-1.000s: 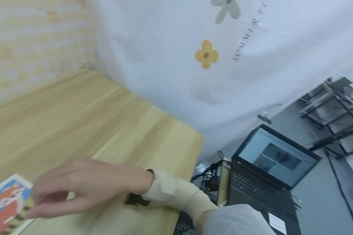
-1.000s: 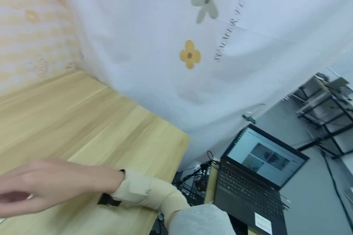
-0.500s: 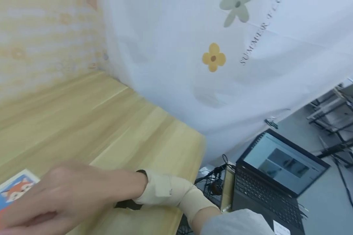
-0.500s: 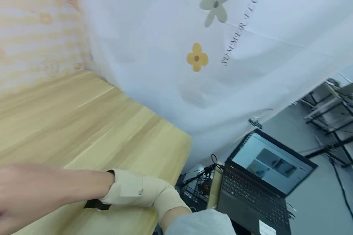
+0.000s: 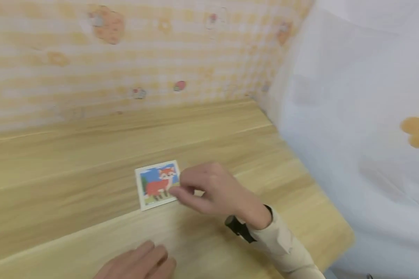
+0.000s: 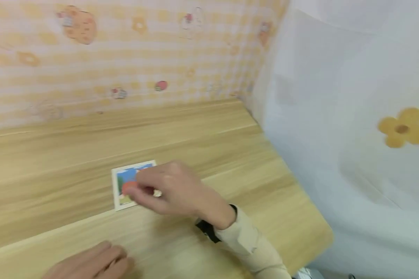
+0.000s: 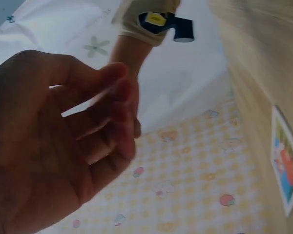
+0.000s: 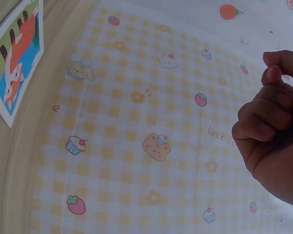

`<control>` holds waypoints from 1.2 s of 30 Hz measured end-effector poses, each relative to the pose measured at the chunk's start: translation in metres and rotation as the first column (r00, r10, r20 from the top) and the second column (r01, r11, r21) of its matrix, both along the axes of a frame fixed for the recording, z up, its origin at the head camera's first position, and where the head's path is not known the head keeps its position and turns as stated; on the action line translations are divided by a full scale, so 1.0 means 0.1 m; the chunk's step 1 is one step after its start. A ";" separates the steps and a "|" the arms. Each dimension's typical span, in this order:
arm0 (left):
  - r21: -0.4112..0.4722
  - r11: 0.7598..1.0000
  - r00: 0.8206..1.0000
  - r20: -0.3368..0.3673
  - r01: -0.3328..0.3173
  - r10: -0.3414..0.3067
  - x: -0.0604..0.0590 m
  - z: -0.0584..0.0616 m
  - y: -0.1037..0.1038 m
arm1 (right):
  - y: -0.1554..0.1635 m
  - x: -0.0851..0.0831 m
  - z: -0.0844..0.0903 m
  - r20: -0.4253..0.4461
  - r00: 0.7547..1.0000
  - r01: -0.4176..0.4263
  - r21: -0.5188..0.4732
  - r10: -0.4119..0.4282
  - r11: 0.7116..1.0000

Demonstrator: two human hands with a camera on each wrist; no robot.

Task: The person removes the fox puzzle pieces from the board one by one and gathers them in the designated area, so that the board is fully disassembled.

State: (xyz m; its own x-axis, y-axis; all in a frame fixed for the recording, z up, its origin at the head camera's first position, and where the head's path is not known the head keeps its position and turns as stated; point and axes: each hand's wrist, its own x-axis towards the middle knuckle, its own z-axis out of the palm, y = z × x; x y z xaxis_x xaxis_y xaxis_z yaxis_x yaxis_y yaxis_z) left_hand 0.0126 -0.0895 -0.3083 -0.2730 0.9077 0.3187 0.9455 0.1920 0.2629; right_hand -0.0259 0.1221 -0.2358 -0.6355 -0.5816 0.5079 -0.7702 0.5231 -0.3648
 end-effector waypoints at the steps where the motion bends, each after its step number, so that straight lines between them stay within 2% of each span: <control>1: -0.011 1.000 1.000 -0.006 -0.020 0.020 -0.02 0.00 0.01 | 0.06 0.01 -0.02 0.040 0.998 0.037 0.008 -0.037 0.999; 2: -0.027 0.996 0.997 -0.002 -0.081 0.081 -0.04 0.05 0.05 | 0.11 0.01 -0.04 0.071 0.995 0.072 0.024 -0.074 0.997; 3: -0.046 0.994 0.995 -0.007 -0.104 0.104 -0.08 0.04 0.07 | 0.16 0.01 -0.07 0.105 0.989 0.104 0.042 -0.108 0.994; 6: -0.085 0.987 0.990 -0.005 -0.138 0.138 -0.19 -0.01 0.14 | 0.26 -0.04 -0.17 0.180 0.965 0.171 0.108 -0.189 0.979; 8: -0.125 0.978 0.985 0.021 -0.167 0.171 -0.25 -0.04 0.19 | 0.31 -0.09 -0.25 0.213 0.950 0.199 0.159 -0.230 0.967; 12: -0.197 0.960 0.977 0.035 -0.200 0.211 -0.37 -0.13 0.30 | 0.36 -0.23 -0.41 0.251 0.929 0.213 0.236 -0.272 0.948; 16: -0.211 0.950 0.973 -0.027 -0.231 0.231 -0.48 -0.26 0.42 | 0.39 -0.36 -0.56 0.287 0.906 0.225 0.295 -0.310 0.929; 21: -0.222 0.937 0.962 -0.106 -0.268 0.250 -0.56 -0.35 0.63 | 0.38 -0.47 -0.69 0.358 0.836 0.266 0.401 -0.417 0.877; 25: -0.207 0.940 0.955 -0.172 -0.273 0.240 -0.61 -0.42 0.74 | 0.31 -0.59 -0.81 0.412 0.779 0.257 0.478 -0.473 0.840; 27: -0.205 0.940 0.952 -0.202 -0.272 0.231 -0.62 -0.45 0.77 | 0.27 -0.63 -0.86 0.425 0.762 0.249 0.503 -0.488 0.827; 29: -0.210 0.938 0.950 -0.212 -0.275 0.230 -0.64 -0.46 0.78 | 0.24 -0.66 -0.90 0.428 0.755 0.249 0.512 -0.496 0.822; 32: -0.226 0.932 0.949 -0.206 -0.284 0.239 -0.67 -0.46 0.78 | 0.20 -0.72 -0.94 0.400 0.770 0.258 0.516 -0.497 0.816; 36: -0.203 0.939 0.950 -0.199 -0.279 0.240 -0.71 -0.44 0.77 | 0.18 -0.77 -0.97 0.387 0.779 0.269 0.506 -0.494 0.820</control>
State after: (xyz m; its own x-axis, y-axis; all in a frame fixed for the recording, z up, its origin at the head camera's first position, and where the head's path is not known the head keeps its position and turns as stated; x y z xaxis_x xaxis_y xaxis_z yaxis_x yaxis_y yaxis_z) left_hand -0.0581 -0.0124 -0.3527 -0.4688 0.8656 0.1759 0.8812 0.4721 0.0254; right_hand -0.1031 0.1402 -0.3327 -0.9391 -0.3102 -0.1480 -0.2527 0.9149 -0.3148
